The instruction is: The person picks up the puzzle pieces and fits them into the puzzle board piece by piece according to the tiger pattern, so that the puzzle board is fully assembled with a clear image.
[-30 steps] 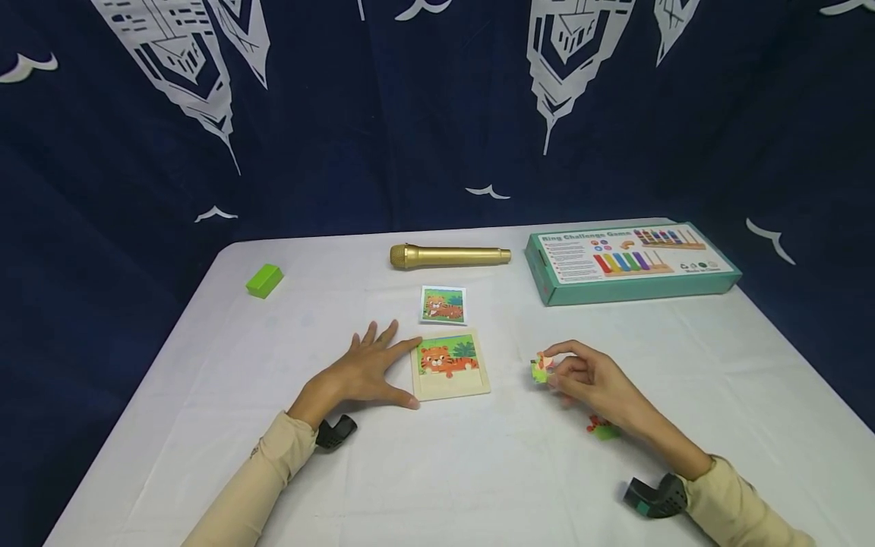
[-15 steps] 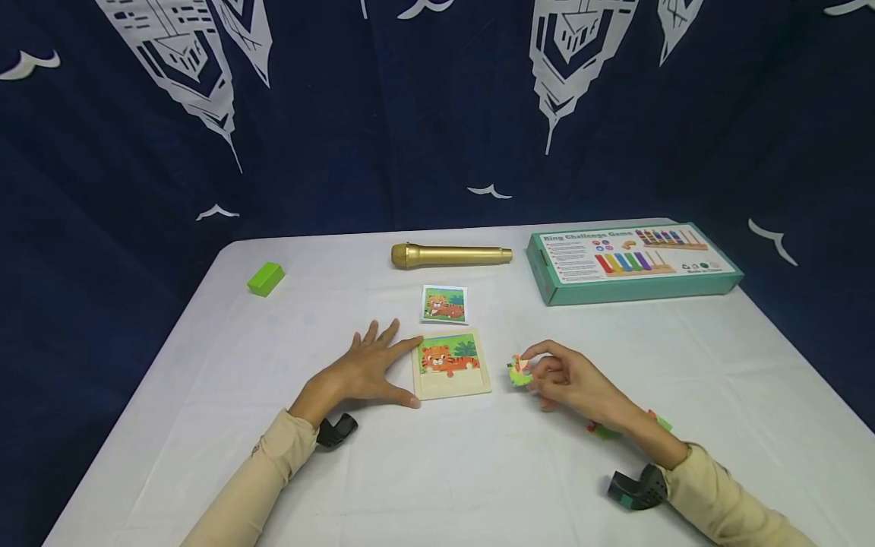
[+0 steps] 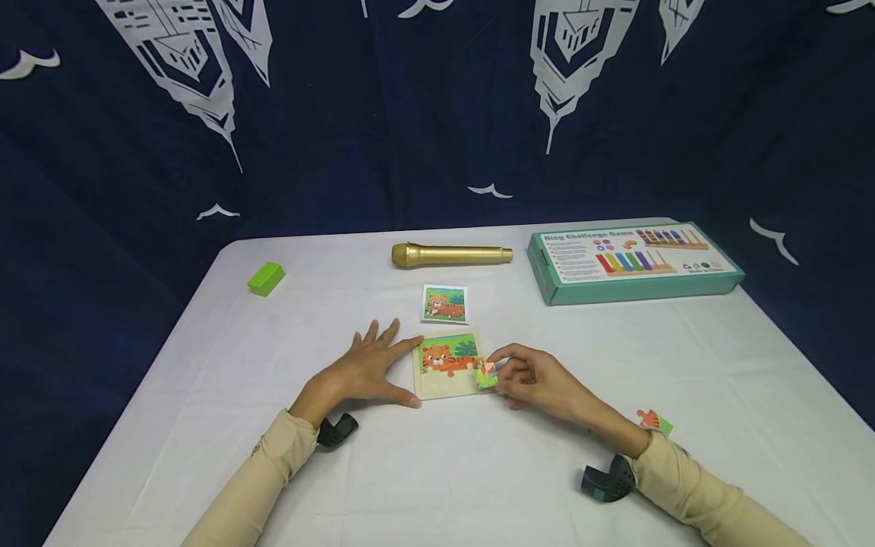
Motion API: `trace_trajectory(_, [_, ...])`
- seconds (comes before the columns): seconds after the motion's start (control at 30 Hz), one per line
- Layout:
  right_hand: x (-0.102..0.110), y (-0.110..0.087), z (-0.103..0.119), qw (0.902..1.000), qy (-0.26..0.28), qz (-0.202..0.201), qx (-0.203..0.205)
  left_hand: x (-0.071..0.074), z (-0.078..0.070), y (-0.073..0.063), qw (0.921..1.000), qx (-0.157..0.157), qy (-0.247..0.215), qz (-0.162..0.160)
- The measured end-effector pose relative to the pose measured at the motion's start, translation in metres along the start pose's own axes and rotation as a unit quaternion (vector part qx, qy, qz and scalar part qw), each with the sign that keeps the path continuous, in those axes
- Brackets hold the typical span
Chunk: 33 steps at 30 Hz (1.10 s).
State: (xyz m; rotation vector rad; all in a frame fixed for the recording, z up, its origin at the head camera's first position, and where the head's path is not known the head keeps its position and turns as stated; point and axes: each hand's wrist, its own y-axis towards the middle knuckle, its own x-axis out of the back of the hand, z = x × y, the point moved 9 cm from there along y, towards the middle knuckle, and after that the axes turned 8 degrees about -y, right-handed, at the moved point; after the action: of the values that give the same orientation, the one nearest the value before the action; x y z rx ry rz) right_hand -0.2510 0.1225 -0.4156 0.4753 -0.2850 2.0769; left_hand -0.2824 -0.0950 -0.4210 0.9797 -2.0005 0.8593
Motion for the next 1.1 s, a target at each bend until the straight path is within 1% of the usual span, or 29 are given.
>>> trace_trajectory(0.17, [-0.012,0.011,0.008,0.9984,-0.051,0.006,0.024,-0.001,0.0,0.0,1.0,0.001,-0.002,0.0])
trace_trajectory(0.3, [-0.015,0.017,0.016,0.9949,-0.09,-0.011,0.044,-0.001,0.0,0.0,1.0,-0.001,0.0,-0.001])
trace_trajectory(0.43, [-0.018,0.024,0.024,0.9912,-0.117,-0.025,0.056,-0.001,0.0,0.001,1.0,-0.002,0.001,-0.001])
trace_trajectory(0.73, [-0.03,0.036,0.029,0.9878,-0.14,-0.014,0.066,0.0,0.0,0.002,1.0,-0.002,0.004,0.0])
trace_trajectory(0.97, [-0.039,0.042,0.031,0.9798,-0.187,-0.012,0.069,0.0,0.0,0.002,1.0,-0.006,0.004,0.0])
trace_trajectory(1.1, [-0.042,0.044,0.034,0.9739,-0.216,-0.023,0.065,0.0,0.0,0.002,1.0,-0.005,0.005,0.0])
